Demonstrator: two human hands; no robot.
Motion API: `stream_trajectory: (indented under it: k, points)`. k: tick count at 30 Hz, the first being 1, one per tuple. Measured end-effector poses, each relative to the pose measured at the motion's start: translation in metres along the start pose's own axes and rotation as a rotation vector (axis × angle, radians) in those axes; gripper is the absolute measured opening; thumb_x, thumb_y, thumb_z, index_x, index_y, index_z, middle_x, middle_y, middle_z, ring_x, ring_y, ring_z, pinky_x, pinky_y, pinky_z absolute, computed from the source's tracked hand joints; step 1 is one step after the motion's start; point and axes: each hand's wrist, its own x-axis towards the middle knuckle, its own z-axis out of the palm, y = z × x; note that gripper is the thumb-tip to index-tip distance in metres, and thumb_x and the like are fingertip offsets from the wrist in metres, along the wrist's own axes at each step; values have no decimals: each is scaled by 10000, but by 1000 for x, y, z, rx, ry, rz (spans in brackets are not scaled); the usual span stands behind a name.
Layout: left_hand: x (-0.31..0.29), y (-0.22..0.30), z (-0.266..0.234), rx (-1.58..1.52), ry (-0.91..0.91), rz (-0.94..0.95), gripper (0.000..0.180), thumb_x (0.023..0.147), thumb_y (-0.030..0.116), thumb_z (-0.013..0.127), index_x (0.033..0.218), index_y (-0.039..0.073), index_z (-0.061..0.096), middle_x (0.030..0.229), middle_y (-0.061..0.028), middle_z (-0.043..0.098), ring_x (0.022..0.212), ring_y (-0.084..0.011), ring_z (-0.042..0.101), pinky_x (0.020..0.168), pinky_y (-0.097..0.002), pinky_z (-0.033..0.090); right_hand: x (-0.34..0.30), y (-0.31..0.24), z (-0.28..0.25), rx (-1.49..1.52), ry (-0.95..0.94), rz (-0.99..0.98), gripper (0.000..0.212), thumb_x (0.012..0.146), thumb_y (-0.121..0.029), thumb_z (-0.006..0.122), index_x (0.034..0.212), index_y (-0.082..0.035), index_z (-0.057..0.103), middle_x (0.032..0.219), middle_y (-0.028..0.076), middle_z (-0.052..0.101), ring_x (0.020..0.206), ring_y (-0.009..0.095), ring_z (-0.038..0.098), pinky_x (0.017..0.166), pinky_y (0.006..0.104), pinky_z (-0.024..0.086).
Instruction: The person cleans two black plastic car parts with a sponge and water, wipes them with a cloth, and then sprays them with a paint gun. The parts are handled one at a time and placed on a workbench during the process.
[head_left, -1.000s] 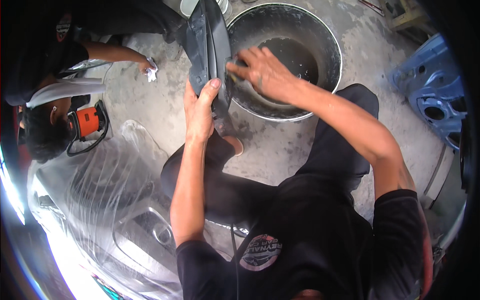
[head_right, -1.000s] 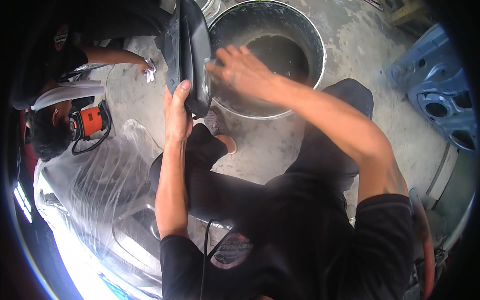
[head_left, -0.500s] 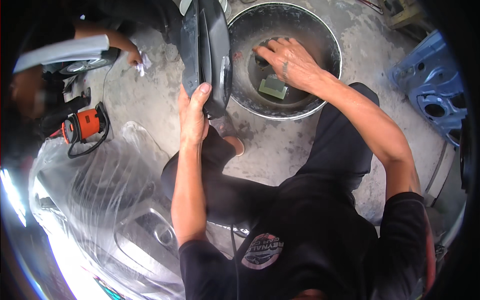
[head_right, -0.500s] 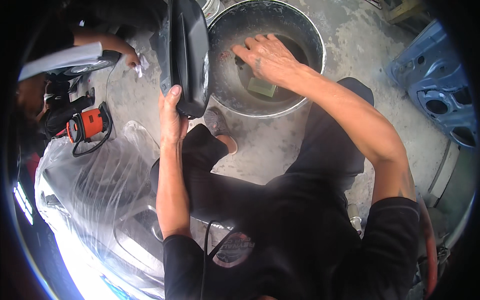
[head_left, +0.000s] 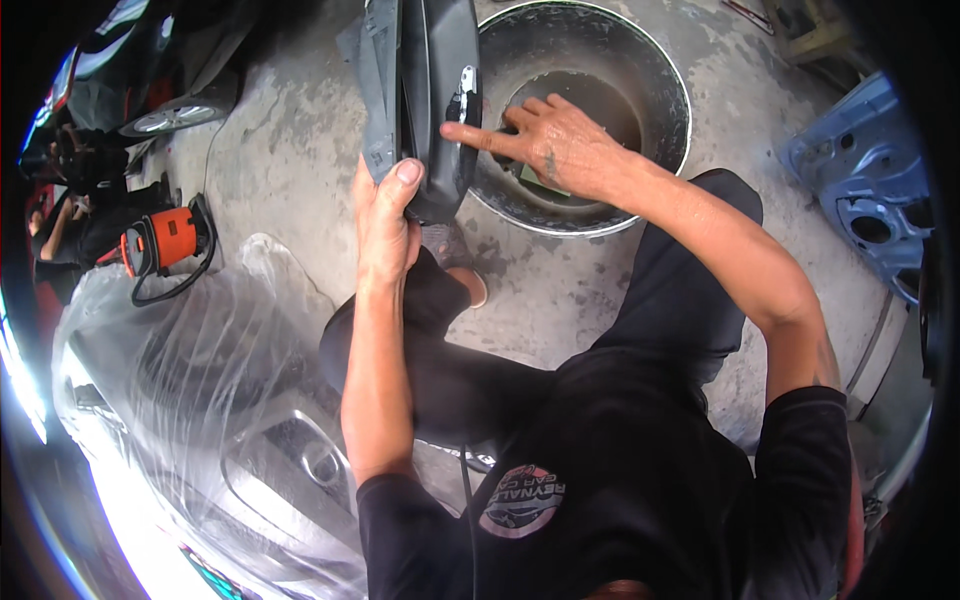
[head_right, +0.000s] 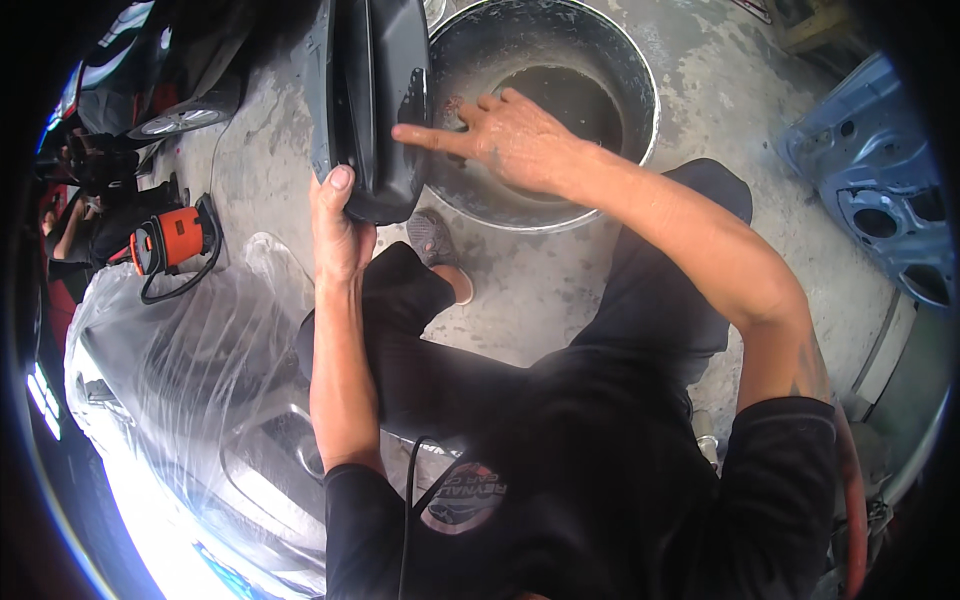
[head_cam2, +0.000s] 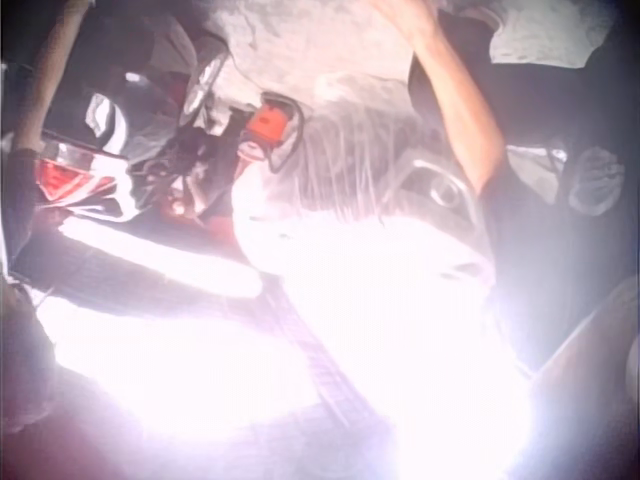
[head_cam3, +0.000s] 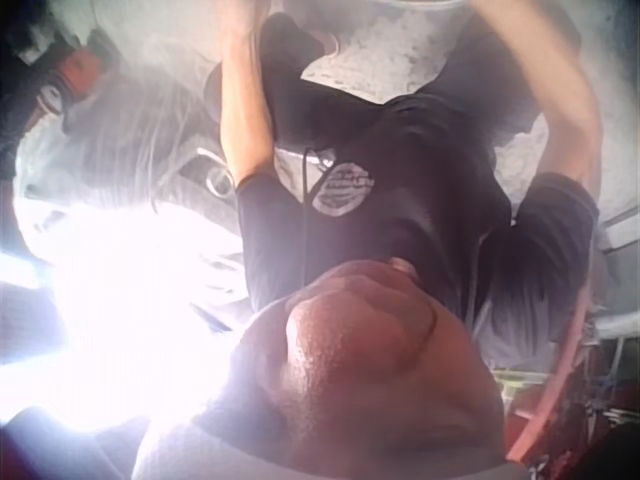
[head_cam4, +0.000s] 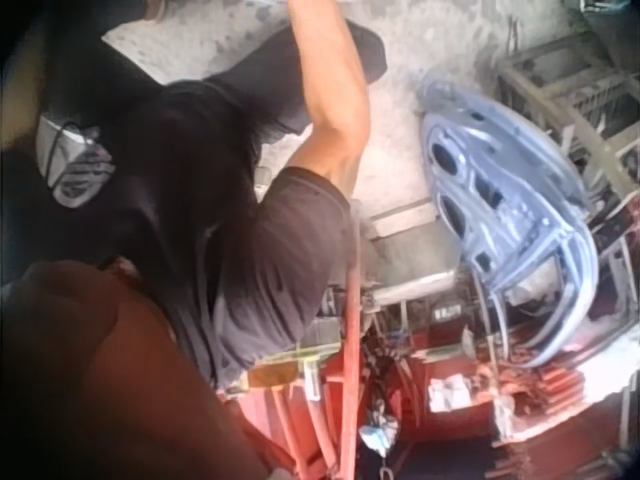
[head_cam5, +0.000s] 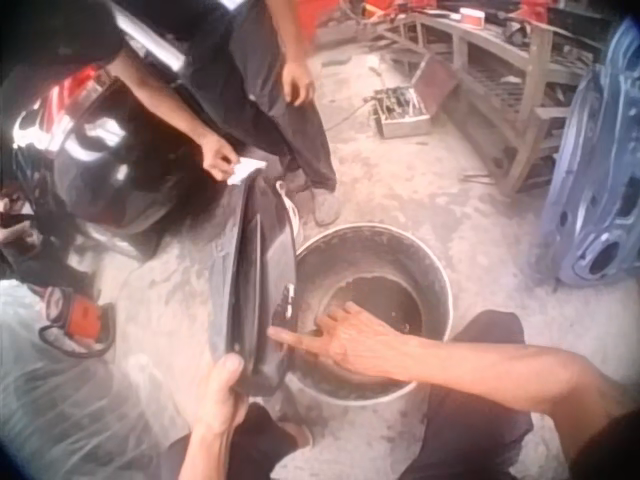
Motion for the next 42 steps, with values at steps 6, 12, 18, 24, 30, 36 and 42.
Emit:
stream_trajectory:
  k: [6, 12, 18, 24, 30, 36, 42]
  points:
    - [4, -4, -8, -31, -15, 19, 800, 843, 324, 767, 1466, -38, 419, 1334, -171, 601, 1188, -251, 625, 1017, -379, 515, -10, -15, -9, 56, -144, -27, 892, 888, 16, 578, 1606, -438, 306, 874, 66, 645, 821, 223, 612, 761, 376, 477]
    - [4, 4, -13, -74, 4, 31, 811, 844, 341, 768, 1468, -41, 418, 1342, -173, 600, 1194, -248, 626, 1019, -380, 516, -15, -5, -20, 195, -111, -63, 907, 836, 21, 605, 1607, -373, 336, 878, 88, 642, 846, 252, 627, 781, 391, 476]
    - [0, 7, -1, -54, -20, 32, 833, 826, 339, 789, 1466, -48, 421, 1346, -180, 600, 1196, -260, 625, 1026, -378, 512, 8, 21, -26, 104, 1, 130, 1004, 785, 60, 615, 1628, -362, 270, 876, 113, 665, 815, 299, 662, 780, 426, 538]
    - [-1, 4, 3, -17, -35, 68, 812, 829, 355, 790, 1444, -52, 449, 1315, -165, 619, 1175, -243, 632, 1017, -372, 513, -9, -7, -21, 50, -64, -5, 1013, 791, 55, 635, 1625, -390, 273, 867, 68, 631, 835, 251, 619, 757, 396, 500]
    - [1, -1, 4, -7, -5, 68, 747, 867, 364, 762, 1436, -27, 475, 1254, -108, 639, 1130, -221, 649, 985, -363, 530, -25, -8, -20, 148, -170, -87, 885, 852, 12, 610, 1580, -433, 372, 863, 66, 633, 804, 235, 605, 751, 388, 489]
    - [6, -2, -9, -39, 104, 135, 851, 838, 346, 790, 1513, 1, 403, 1426, -135, 537, 1273, -258, 565, 1078, -392, 448, -47, 13, -9, 293, -206, 98, 455, 816, -34, 599, 1247, -125, 713, 980, 155, 668, 961, 358, 664, 828, 477, 526]
    - [18, -11, -15, -15, 179, 156, 861, 840, 360, 789, 1523, 15, 395, 1445, -114, 523, 1328, -244, 514, 1112, -409, 414, -48, 32, 14, 194, -290, 370, 389, 830, -77, 607, 1195, -93, 741, 1031, 175, 680, 1058, 373, 644, 889, 497, 513]
